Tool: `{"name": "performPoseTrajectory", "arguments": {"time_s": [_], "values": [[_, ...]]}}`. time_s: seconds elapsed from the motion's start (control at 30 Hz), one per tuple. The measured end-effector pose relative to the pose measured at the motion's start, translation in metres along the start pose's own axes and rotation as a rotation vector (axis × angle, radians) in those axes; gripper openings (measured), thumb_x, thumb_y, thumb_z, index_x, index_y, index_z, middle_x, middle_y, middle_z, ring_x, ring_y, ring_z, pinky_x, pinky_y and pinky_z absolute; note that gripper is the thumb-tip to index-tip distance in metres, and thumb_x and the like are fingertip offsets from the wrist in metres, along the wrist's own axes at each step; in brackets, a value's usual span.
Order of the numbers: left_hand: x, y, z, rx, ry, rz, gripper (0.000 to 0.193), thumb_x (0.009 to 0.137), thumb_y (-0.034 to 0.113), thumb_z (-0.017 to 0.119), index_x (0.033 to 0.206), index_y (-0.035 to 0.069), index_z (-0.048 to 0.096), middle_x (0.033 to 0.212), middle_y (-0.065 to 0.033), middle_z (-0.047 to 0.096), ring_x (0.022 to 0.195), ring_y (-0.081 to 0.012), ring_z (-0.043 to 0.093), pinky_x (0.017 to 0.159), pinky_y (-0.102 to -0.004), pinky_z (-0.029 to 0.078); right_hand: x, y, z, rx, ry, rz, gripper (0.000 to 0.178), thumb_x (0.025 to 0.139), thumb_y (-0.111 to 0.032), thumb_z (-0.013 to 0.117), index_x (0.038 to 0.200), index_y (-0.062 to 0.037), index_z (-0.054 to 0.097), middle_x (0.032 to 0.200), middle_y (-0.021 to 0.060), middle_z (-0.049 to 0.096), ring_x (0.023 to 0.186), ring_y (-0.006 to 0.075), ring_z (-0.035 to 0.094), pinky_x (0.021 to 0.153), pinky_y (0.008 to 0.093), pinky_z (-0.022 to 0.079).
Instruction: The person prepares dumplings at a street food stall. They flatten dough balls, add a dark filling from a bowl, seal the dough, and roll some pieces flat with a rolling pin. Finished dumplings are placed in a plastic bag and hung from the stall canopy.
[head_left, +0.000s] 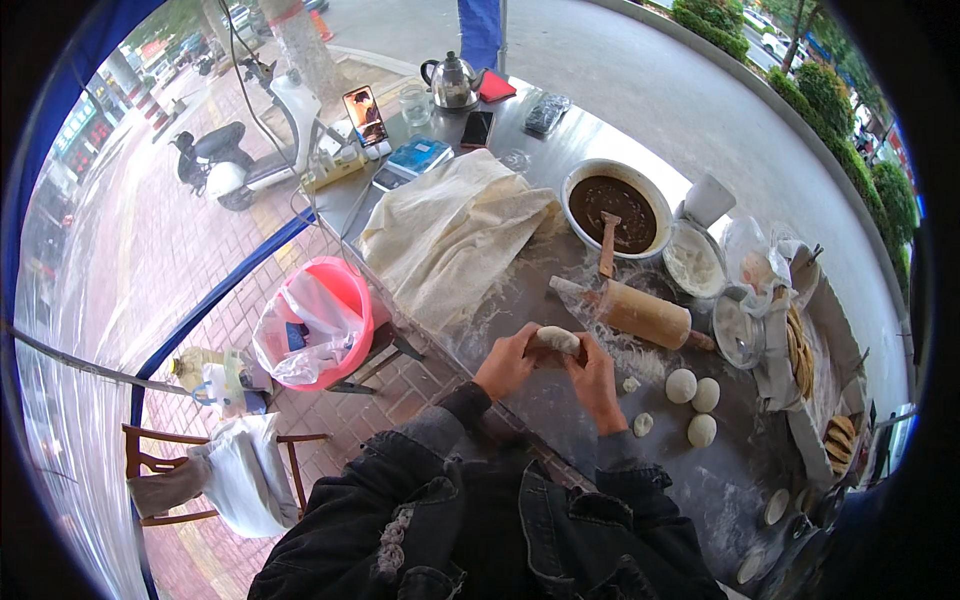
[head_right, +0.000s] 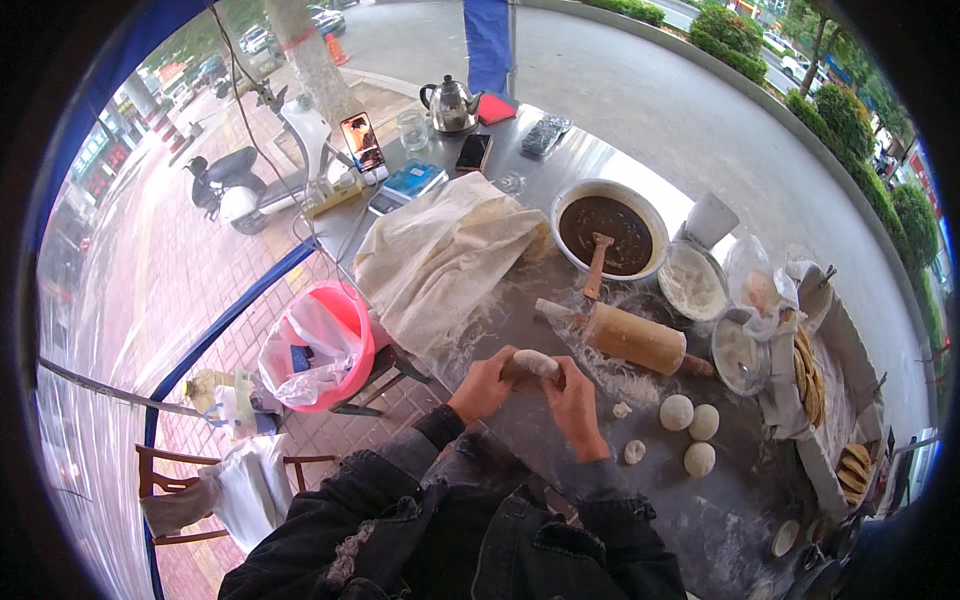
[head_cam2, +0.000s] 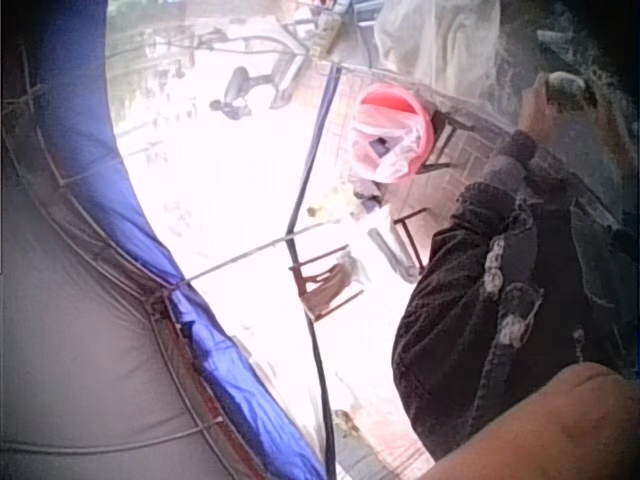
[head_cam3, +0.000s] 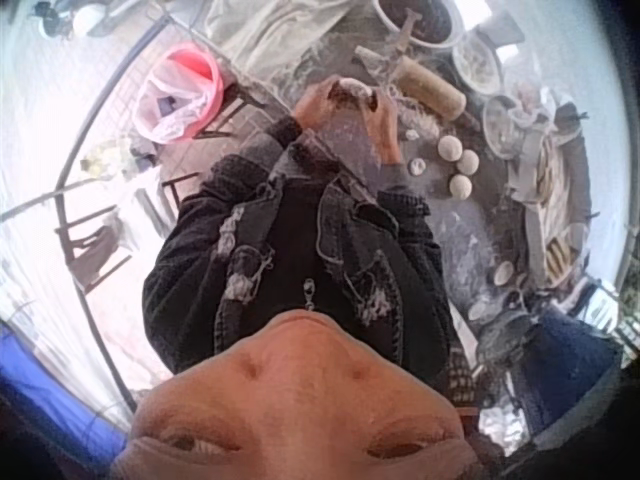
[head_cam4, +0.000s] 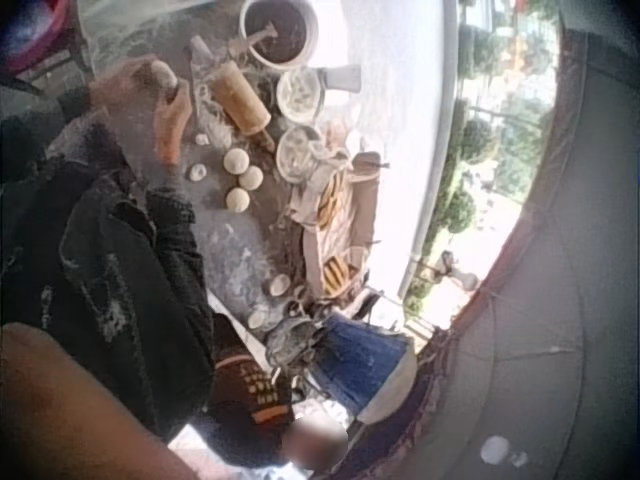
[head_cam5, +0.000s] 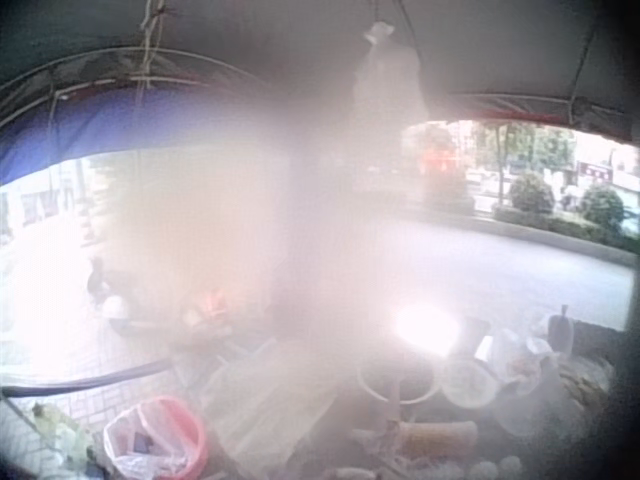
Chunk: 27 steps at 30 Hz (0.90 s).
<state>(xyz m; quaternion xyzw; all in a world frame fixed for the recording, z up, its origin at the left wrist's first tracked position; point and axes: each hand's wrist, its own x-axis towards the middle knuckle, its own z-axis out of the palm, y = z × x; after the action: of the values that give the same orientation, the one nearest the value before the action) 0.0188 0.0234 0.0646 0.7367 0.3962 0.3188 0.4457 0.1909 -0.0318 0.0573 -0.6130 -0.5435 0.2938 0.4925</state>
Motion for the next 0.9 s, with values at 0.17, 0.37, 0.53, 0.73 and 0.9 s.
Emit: {"name": "performPoseTrajectory", "arguments": {"time_s": [0.17,0.37,0.53,0.73,0.9], "values": [[0.01,0.015,0.007,-0.096,0.008,-0.038,0.028,0.084,-0.001,0.058,0.113,0.002,0.057,0.099,-0.0158,0.067,0.092,-0.0221,0.065,0.079,-0.0363,0.053,0.001,-0.019,-0.011,-0.166,0.039,0.014,0.017,0.088,-0.007,0.062,0.105,-0.003,0.06,0.078,0.0169,0.06,0.068,0.0224,0.058,0.065,0.0348,0.047],[0.018,0.029,0.014,-0.174,-0.054,-0.129,0.023,0.088,0.0,0.059,0.111,0.0,0.057,0.097,-0.0109,0.066,0.089,-0.0099,0.062,0.069,-0.0308,0.057,0.005,-0.016,-0.023,0.025,0.098,-0.082,0.017,0.088,-0.011,0.065,0.102,-0.0029,0.06,0.077,0.0195,0.059,0.068,0.0271,0.061,0.063,0.0373,0.046],[0.024,0.021,0.026,-0.503,-0.03,-0.25,0.029,0.089,0.002,0.06,0.117,0.001,0.056,0.093,-0.0111,0.068,0.084,-0.0152,0.067,0.07,-0.0297,0.056,0.011,-0.011,-0.027,-0.177,0.018,0.128,0.025,0.086,-0.005,0.065,0.11,-0.0055,0.057,0.091,0.0183,0.065,0.085,0.0329,0.066,0.072,0.0349,0.05],[0.042,0.009,0.015,-0.068,-0.282,-0.093,0.035,0.09,0.012,0.065,0.123,0.003,0.055,0.107,-0.0064,0.065,0.094,-0.0136,0.063,0.08,-0.0296,0.053,0.018,-0.013,-0.025,-0.027,0.162,-0.009,0.015,0.087,-0.005,0.064,0.101,-0.0018,0.059,0.087,0.0185,0.064,0.083,0.0328,0.067,0.071,0.035,0.05],[0.069,0.005,-0.008,-0.76,-0.614,-0.271,0.036,0.092,0.014,0.065,0.124,0.003,0.055,0.12,-0.0038,0.06,0.104,-0.0134,0.059,0.089,-0.0295,0.05,0.037,-0.029,-0.022,-0.06,-0.02,0.221,0.026,0.089,-0.007,0.062,0.114,-0.0033,0.057,0.098,0.0175,0.066,0.092,0.0324,0.066,0.078,0.0344,0.05]]}}
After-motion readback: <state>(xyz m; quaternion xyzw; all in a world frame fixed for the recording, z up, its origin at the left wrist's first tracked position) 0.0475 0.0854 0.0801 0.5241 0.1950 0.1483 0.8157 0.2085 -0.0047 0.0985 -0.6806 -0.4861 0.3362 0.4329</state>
